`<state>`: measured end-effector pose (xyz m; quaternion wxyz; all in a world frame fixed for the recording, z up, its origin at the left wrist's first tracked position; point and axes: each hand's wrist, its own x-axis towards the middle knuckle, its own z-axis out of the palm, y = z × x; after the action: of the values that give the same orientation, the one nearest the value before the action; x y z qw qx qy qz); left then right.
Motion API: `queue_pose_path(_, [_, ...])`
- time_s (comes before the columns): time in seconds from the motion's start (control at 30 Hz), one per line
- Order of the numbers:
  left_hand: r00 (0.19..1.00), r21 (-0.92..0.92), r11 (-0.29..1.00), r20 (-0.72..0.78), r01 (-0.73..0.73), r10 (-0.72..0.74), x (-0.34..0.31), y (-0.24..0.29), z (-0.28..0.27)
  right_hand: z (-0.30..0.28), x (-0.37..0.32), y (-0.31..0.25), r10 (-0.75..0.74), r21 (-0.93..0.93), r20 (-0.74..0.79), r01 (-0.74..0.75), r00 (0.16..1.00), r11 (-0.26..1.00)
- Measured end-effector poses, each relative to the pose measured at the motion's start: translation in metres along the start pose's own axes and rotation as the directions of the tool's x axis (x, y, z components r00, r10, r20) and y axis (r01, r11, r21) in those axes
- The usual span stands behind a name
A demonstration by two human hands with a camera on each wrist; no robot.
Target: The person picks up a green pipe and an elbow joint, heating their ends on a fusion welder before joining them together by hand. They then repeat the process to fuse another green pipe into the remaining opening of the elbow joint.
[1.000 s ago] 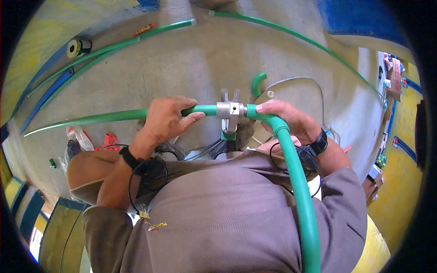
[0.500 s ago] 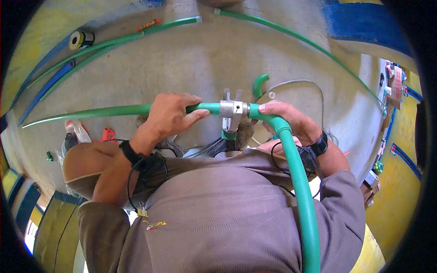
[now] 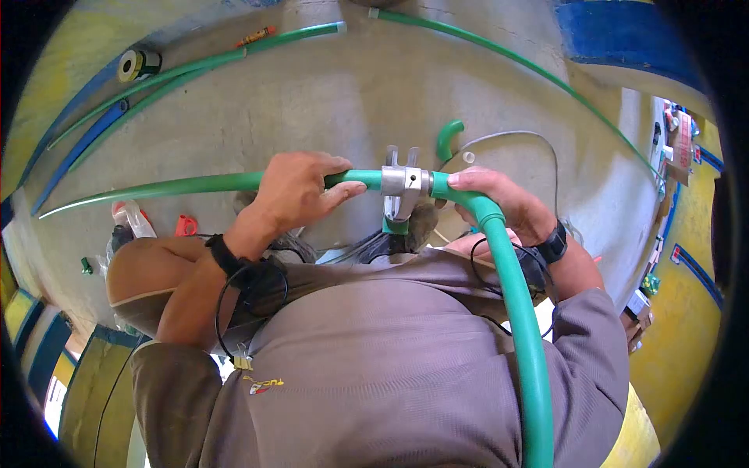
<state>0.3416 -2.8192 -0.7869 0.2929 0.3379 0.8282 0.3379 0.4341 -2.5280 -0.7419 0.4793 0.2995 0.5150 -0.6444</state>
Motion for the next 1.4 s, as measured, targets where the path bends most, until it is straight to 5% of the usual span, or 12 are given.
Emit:
queue_pose_path(0.33, [0.999, 0.025, 0.999, 0.041, 0.034, -0.035, 0.001, 0.007, -0.002, -0.001, -0.003, 0.010, 0.019, 0.024, -0.051, -0.018, 0.999, 1.000])
queue_pose_path(0.4, [0.999, 0.015, 1.000, 0.028, 0.020, -0.021, 0.000, 0.006, -0.001, -0.006, 0.000, 0.018, 0.141, 0.143, -0.090, -0.127, 0.986, 0.982])
queue_pose_path(0.6, [1.000, 0.022, 1.000, 0.015, 0.020, -0.020, 0.000, 0.006, 0.001, 0.000, -0.001, 0.004, 0.018, -0.053, -0.047, -0.020, 0.999, 0.998])
queue_pose_path(0.87, [0.993, 0.043, 0.995, 0.084, -0.088, 0.084, 0.009, 0.000, -0.005, 0.005, -0.007, -0.002, 0.030, 0.021, -0.110, -0.028, 0.993, 0.999])
queue_pose_path(0.97, [0.962, 0.047, 0.999, 0.274, -0.006, -0.007, 0.015, -0.015, -0.025, 0.002, -0.009, 0.002, 0.054, 0.052, -0.086, -0.049, 0.995, 0.997])
queue_pose_path(1.03, [0.737, 0.170, 0.917, 0.551, 0.360, -0.391, 0.019, -0.030, -0.036, 0.002, -0.008, 0.005, 0.048, 0.059, -0.076, -0.043, 0.996, 0.997])
queue_pose_path(1.13, [0.823, 0.189, 0.944, 0.465, 0.269, -0.328, 0.015, -0.016, -0.041, 0.008, -0.004, 0.007, 0.019, 0.071, -0.192, -0.005, 0.981, 0.997])
queue_pose_path(1.4, [0.923, 0.261, 0.951, 0.295, 0.169, -0.245, 0.004, -0.011, -0.024, 0.005, -0.006, 0.003, 0.016, 0.039, -0.033, -0.015, 0.999, 0.999])
